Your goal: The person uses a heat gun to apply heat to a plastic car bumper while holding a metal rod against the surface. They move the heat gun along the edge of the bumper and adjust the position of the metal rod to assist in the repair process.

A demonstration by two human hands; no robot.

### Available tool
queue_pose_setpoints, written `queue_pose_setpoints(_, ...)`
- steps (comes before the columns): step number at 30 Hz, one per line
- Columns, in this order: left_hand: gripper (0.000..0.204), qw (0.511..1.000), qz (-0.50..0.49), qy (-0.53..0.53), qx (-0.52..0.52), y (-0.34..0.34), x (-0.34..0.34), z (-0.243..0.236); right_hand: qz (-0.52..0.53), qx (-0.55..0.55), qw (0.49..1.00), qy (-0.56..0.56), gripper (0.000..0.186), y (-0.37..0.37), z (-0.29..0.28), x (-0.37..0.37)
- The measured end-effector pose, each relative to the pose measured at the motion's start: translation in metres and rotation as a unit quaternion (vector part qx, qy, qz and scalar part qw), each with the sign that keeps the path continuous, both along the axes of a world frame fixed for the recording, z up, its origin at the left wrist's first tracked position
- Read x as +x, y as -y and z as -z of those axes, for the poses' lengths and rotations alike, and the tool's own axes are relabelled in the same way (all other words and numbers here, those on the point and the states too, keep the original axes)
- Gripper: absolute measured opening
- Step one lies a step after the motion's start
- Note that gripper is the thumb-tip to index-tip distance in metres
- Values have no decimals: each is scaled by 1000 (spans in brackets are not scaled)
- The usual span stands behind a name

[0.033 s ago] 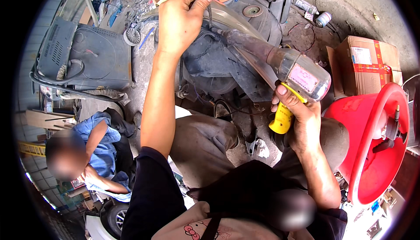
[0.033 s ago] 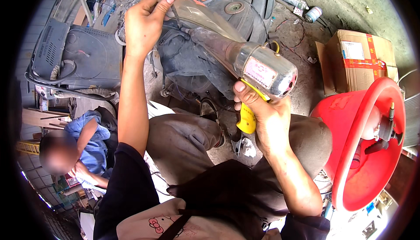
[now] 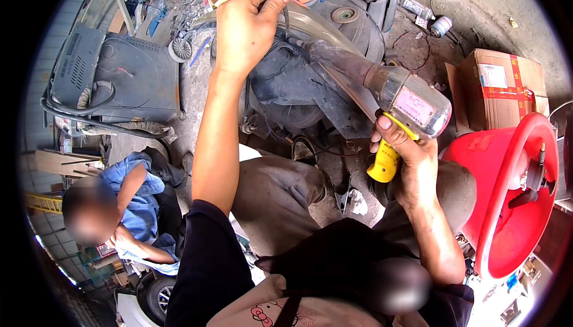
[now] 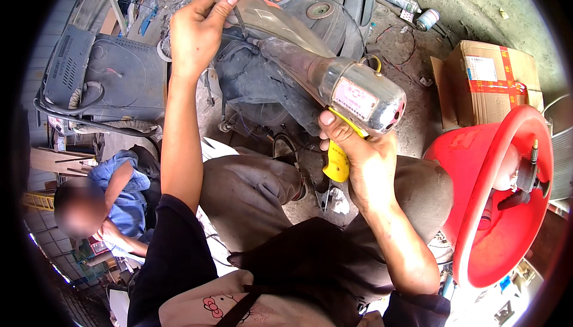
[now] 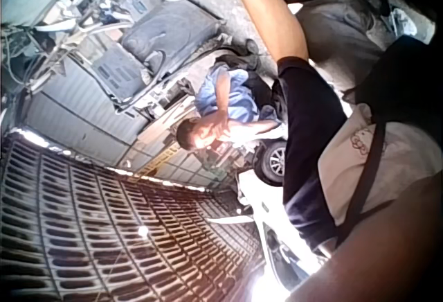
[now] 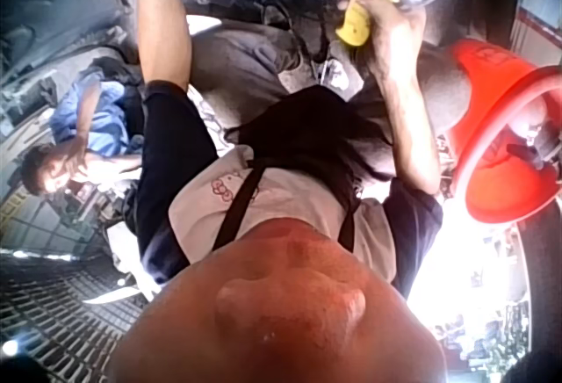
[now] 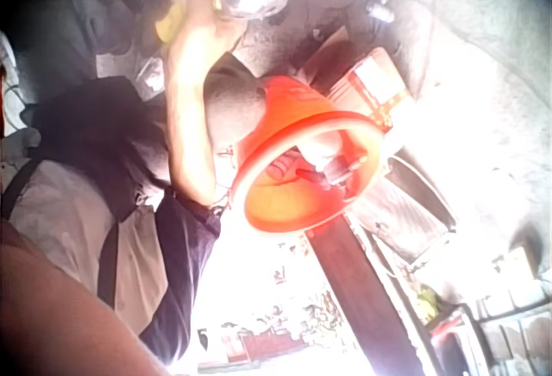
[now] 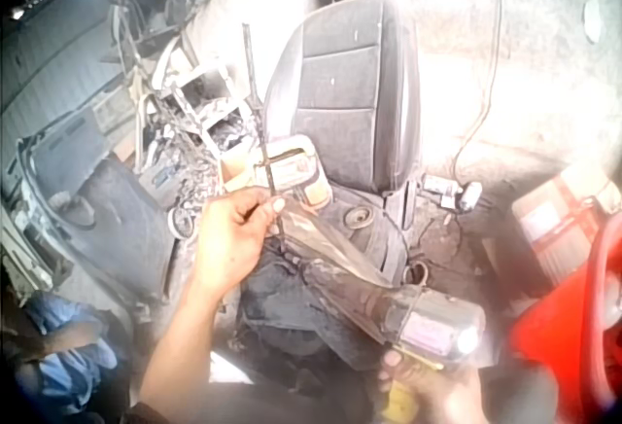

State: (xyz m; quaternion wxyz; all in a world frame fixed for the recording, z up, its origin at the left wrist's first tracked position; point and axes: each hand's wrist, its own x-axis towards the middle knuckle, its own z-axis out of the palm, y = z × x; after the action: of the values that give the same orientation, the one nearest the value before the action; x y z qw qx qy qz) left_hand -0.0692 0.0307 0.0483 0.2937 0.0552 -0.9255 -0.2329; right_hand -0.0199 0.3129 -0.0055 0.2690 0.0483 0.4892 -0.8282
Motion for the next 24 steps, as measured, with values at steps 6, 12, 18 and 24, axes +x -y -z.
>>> queue_pose_setpoints(6, 27, 1000, 2, 10, -7, -2, 0, -2, 8, 8, 1000, 0, 24, 1, 0, 0)
queue_pose_setpoints(12, 27, 1000, 10, 2, -7, 0, -1, 0, 10, 18, 1000, -6, 25, 1, -2, 1)
queue_pose_setpoints(18, 27, 1000, 11, 1, -2, -1, -1, 1, 10, 17, 1000, -9, 25, 1, -2, 0)
queue_pose_setpoints(24, 26, 1000, 12, 10, 2, -1, 0, 0, 8, 17, 1000, -2, 24, 1, -2, 0)
